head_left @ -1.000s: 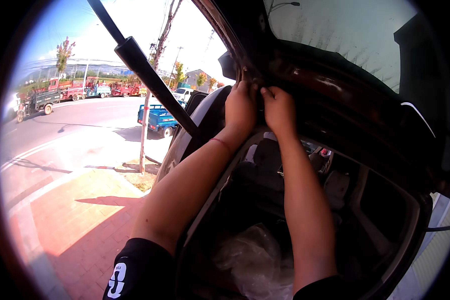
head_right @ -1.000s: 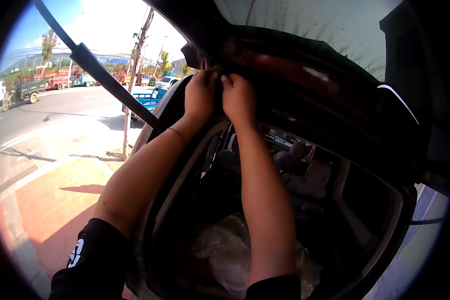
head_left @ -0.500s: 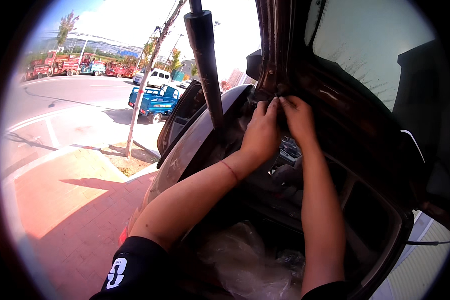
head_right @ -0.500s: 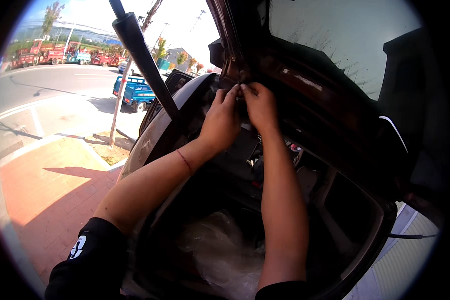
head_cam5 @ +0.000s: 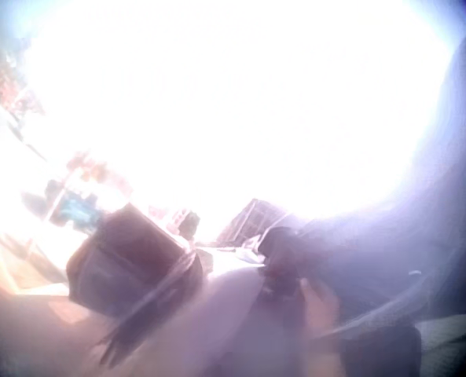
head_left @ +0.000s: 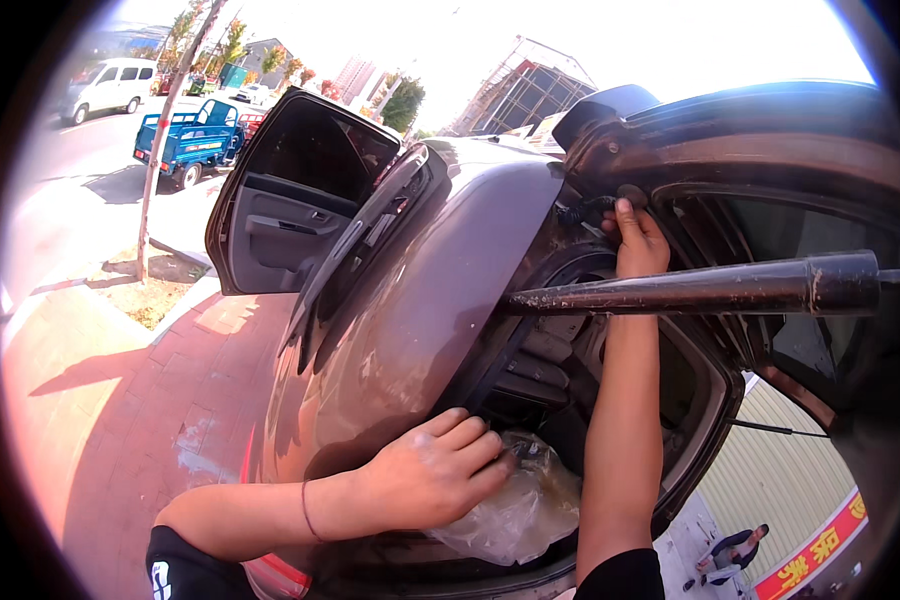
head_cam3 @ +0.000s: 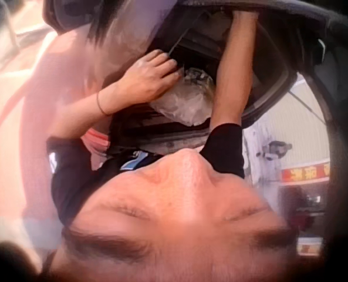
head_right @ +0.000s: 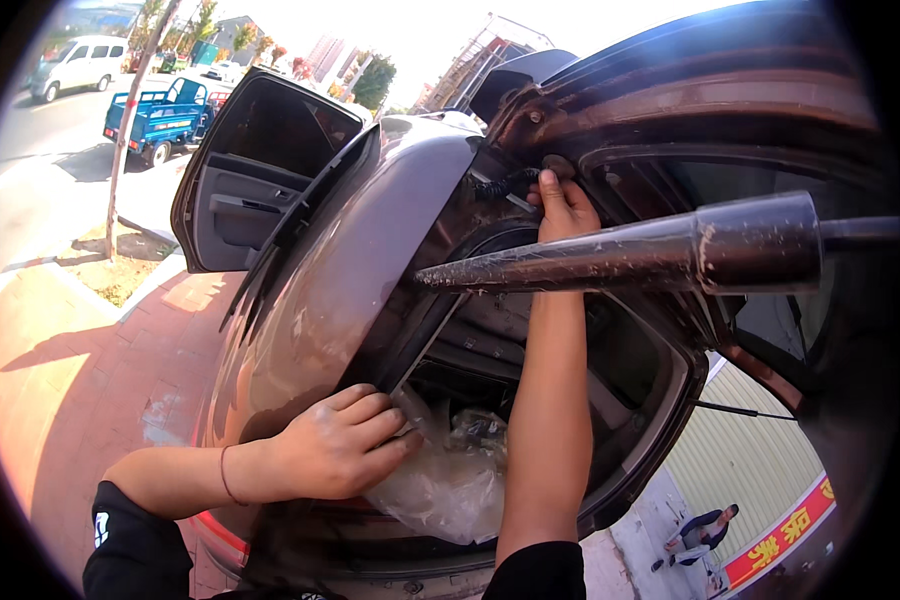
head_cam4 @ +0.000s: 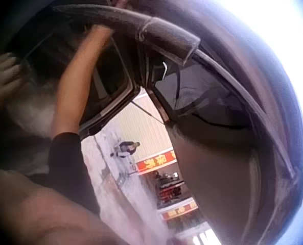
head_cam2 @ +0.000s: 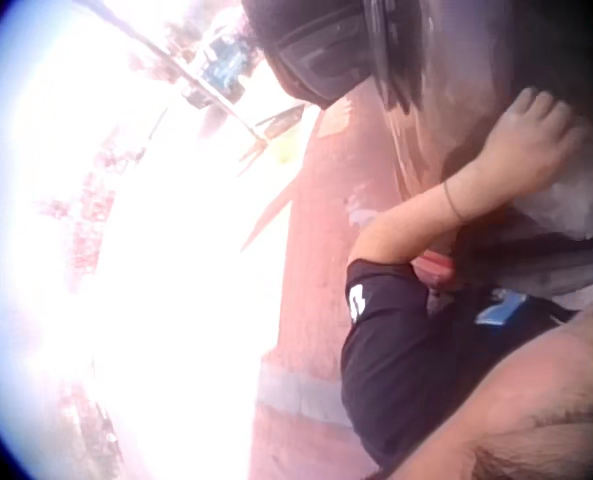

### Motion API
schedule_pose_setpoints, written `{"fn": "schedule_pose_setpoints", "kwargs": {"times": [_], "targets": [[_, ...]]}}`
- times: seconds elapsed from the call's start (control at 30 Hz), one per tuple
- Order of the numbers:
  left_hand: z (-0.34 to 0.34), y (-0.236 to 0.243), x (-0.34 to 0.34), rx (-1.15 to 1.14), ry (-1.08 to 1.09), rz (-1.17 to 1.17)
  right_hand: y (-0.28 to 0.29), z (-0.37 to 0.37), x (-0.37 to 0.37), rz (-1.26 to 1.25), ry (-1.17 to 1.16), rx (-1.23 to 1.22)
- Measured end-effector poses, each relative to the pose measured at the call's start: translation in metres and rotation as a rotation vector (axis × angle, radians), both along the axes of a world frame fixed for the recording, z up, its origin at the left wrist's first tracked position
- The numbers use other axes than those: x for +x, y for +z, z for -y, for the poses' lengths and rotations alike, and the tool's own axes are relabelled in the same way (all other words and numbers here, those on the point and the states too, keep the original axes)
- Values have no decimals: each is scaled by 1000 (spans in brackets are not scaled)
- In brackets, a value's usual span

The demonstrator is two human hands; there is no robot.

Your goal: The person installs a rubber weather seal along the upper edge of a car's open trunk. They align the seal by hand, then use a red-handled screwdriver to press and secure it into place along the trunk frame.

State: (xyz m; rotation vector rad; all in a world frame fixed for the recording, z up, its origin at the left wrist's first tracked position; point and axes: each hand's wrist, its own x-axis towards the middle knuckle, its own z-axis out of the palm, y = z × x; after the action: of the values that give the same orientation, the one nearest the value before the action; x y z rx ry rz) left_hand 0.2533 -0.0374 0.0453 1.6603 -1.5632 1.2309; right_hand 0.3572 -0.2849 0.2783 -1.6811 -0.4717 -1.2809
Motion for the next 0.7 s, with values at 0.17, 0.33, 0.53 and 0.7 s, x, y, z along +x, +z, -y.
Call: {"fn": "schedule_pose_setpoints", "kwargs": {"times": [0.17, 0.33, 0.53, 0.7], "targets": [[-6, -7, 19, -16, -153, -31, -8, -2, -12, 6, -33, 80], [-6, -9, 26, -18, -207, -32, -6, -12, -15, -10, -5, 95], [-6, -11, 29, 58, -265, -40, -6, -21, -7, 53, -91, 134], [-5, -10, 32, 80, -268, -13, -1, -42, -13, -25, -305, 168]]}}
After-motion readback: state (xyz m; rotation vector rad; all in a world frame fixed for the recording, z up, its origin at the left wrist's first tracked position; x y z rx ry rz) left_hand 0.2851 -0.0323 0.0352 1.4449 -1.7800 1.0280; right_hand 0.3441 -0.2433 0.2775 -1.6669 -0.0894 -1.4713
